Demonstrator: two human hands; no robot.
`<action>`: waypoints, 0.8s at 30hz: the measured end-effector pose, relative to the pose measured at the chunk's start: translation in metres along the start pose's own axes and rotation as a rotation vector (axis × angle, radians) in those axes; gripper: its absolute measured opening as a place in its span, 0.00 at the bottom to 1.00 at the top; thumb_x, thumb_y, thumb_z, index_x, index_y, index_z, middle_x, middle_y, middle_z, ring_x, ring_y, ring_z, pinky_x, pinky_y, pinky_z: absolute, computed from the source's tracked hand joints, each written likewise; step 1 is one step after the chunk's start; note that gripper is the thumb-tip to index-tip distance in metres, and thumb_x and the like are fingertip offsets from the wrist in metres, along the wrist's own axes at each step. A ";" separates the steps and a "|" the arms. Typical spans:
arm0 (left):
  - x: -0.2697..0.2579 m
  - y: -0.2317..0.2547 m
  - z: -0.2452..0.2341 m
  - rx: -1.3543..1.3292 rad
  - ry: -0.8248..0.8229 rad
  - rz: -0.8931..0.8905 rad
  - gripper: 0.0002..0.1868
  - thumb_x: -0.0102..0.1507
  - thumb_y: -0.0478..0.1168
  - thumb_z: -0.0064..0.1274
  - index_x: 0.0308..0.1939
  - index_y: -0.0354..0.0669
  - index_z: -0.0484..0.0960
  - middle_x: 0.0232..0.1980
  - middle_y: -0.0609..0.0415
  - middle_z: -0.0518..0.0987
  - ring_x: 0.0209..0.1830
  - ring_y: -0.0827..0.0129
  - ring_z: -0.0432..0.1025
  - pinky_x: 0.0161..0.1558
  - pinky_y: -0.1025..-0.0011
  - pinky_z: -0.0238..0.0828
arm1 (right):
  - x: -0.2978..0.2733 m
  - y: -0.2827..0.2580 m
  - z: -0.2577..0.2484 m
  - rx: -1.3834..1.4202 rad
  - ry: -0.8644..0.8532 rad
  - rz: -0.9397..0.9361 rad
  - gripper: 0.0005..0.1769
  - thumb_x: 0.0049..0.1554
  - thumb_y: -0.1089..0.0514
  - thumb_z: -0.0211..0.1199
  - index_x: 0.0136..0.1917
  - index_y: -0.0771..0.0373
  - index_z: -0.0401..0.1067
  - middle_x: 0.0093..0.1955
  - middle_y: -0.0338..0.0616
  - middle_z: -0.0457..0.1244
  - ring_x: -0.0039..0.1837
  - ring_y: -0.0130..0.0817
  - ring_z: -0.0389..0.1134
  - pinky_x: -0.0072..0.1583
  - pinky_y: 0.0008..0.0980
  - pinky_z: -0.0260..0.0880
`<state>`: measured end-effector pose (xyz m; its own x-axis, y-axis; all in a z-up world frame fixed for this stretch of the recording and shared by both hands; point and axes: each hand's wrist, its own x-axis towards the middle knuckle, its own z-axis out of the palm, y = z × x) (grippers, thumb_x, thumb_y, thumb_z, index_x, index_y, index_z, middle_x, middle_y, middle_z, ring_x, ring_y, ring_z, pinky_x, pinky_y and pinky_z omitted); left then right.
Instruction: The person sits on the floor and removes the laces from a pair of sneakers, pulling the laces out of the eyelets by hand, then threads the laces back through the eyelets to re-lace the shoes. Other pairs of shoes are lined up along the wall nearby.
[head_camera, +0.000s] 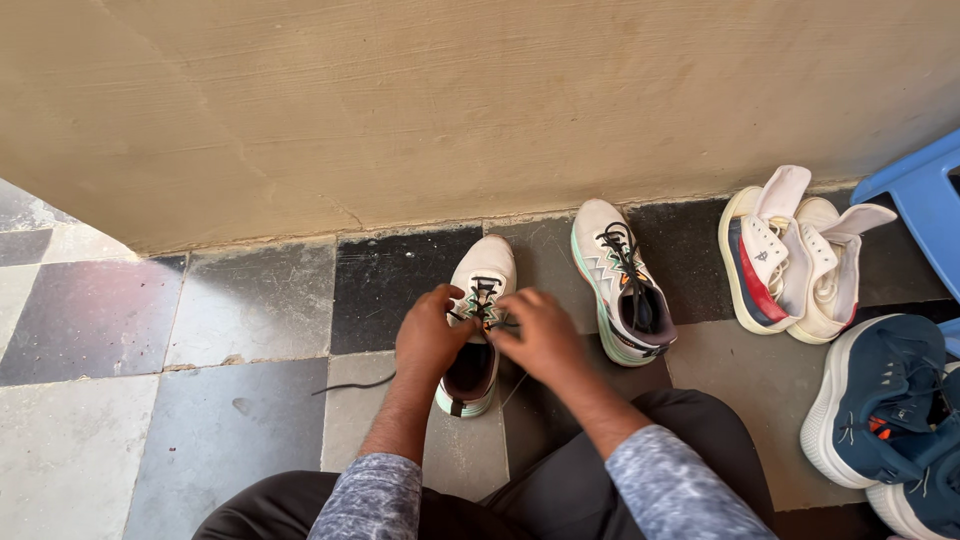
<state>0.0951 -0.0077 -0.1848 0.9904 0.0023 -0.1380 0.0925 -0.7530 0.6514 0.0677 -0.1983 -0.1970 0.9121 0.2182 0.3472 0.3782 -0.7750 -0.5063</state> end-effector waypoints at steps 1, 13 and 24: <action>0.000 0.003 -0.001 0.036 -0.007 0.043 0.31 0.49 0.46 0.74 0.54 0.52 0.81 0.54 0.51 0.81 0.52 0.58 0.77 0.50 0.60 0.75 | 0.002 -0.008 0.005 -0.049 -0.032 0.000 0.28 0.44 0.50 0.77 0.56 0.60 0.76 0.52 0.47 0.66 0.56 0.51 0.70 0.53 0.48 0.69; 0.000 0.001 0.007 -0.023 -0.015 0.199 0.26 0.58 0.30 0.55 0.58 0.57 0.79 0.59 0.52 0.80 0.52 0.51 0.78 0.53 0.57 0.76 | 0.007 -0.006 0.026 0.227 -0.035 0.203 0.24 0.49 0.68 0.64 0.60 0.62 0.68 0.56 0.52 0.64 0.56 0.52 0.71 0.56 0.47 0.72; -0.003 0.004 0.002 -0.182 -0.043 0.034 0.26 0.58 0.26 0.51 0.57 0.57 0.76 0.61 0.55 0.78 0.51 0.57 0.79 0.53 0.61 0.76 | 0.011 0.052 0.056 0.828 -0.181 0.560 0.21 0.51 0.74 0.62 0.56 0.60 0.67 0.49 0.41 0.63 0.49 0.25 0.65 0.50 0.26 0.67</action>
<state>0.0927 -0.0117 -0.1835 0.9884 -0.0522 -0.1427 0.0798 -0.6205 0.7801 0.1063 -0.2030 -0.2642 0.9762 0.0895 -0.1975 -0.1823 -0.1543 -0.9711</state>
